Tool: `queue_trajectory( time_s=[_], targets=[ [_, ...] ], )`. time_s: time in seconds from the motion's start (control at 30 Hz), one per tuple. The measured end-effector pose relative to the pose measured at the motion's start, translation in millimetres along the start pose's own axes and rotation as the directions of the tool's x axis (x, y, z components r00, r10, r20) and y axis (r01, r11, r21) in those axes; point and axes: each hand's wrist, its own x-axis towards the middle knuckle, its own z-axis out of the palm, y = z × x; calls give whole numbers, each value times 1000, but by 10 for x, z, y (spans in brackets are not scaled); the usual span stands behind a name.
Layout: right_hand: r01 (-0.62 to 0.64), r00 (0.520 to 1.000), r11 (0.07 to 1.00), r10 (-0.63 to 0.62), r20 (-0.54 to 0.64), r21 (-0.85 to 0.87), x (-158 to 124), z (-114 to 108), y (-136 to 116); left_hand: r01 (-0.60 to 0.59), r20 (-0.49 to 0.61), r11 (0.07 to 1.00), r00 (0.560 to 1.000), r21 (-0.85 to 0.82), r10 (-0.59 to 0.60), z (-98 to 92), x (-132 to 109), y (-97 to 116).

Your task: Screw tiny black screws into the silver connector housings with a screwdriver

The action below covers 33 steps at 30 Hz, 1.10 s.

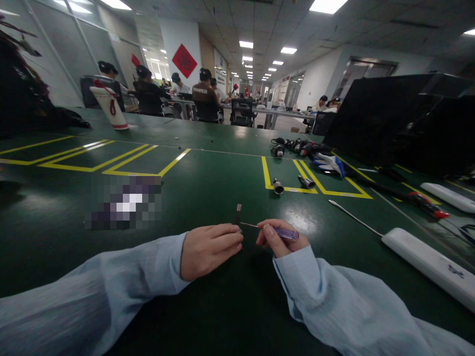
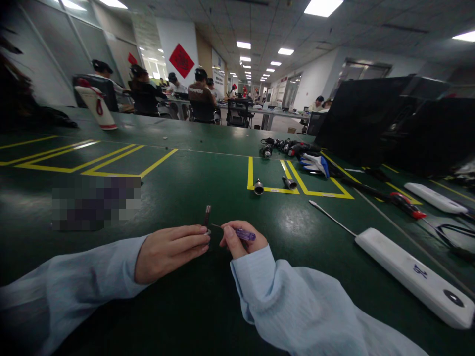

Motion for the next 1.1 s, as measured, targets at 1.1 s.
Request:
queue_trajectory(
  time_s=[1.1],
  targets=[
    [-130,975,990,117,187,60,-70,87,402,380,-35,752,882,-538,-470,114,71,-50]
  ],
)
